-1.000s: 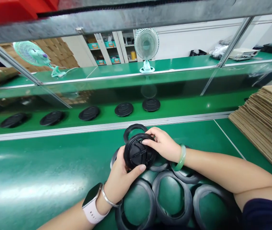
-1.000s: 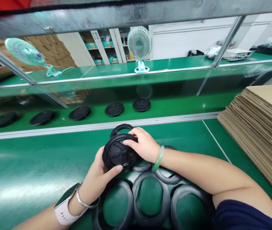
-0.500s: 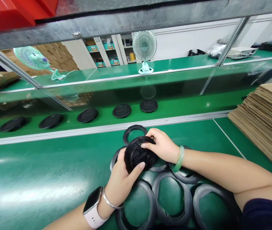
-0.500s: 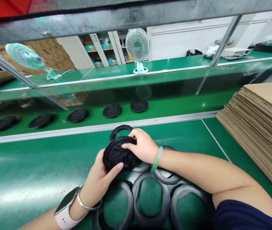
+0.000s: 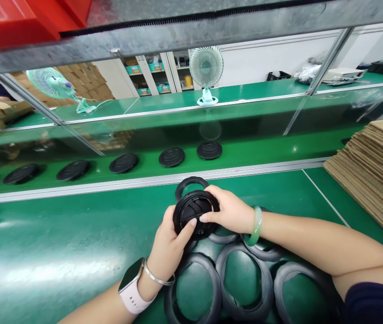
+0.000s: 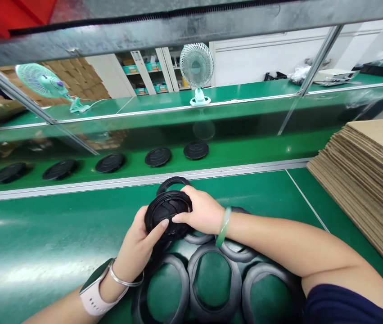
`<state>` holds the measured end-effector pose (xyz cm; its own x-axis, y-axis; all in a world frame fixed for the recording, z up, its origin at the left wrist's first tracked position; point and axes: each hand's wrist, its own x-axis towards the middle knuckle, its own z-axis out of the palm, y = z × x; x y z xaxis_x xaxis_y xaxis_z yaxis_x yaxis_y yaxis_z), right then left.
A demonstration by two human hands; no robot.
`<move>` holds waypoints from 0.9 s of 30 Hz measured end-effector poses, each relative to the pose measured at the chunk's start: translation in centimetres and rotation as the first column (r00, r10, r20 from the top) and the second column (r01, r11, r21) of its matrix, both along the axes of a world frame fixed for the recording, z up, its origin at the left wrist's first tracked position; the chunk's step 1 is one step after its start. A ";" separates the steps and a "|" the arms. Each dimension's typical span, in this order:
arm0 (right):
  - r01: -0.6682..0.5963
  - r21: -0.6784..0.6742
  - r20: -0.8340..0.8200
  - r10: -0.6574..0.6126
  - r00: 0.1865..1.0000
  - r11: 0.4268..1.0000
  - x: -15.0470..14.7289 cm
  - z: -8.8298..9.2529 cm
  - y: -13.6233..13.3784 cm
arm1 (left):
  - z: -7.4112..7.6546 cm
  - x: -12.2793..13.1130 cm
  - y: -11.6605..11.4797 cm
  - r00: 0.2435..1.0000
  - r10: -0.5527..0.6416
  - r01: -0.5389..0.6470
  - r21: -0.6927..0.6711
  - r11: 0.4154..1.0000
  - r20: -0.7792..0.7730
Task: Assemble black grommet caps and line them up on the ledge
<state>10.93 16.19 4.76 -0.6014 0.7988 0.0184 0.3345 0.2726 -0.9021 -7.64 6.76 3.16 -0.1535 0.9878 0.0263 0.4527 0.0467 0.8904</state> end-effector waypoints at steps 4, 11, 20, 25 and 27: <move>0.044 0.133 -0.004 -0.044 0.999 0.990 -0.1 0.0 -0.2 | 0.1 0.2 -0.2 0.998 0.021 -0.019 0.034 0.999 -0.055; 0.072 0.148 0.018 -0.076 0.997 0.986 -0.4 -0.4 -0.3 | 0.0 0.2 0.0 0.989 0.049 -0.041 0.061 0.997 -0.142; 0.425 0.349 -0.093 -0.420 0.903 0.835 5.0 0.1 8.8 | 0.5 -0.5 0.8 0.962 -0.072 0.077 -0.008 0.997 0.265; 0.336 0.750 0.280 -0.733 0.619 0.570 12.5 -3.1 16.8 | 1.4 -1.3 0.9 0.971 -0.152 0.145 -0.052 0.988 -0.183; 0.214 0.704 0.476 -0.673 0.566 0.677 13.9 -4.8 18.4 | 1.7 -1.3 0.9 0.898 -0.241 0.207 -0.129 0.970 -0.369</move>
<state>24.86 34.55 -0.07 -0.1844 0.9403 0.2860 0.9658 0.2274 -0.1249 -8.92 7.62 4.90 0.0767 0.9959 -0.0471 0.7624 -0.0282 0.6465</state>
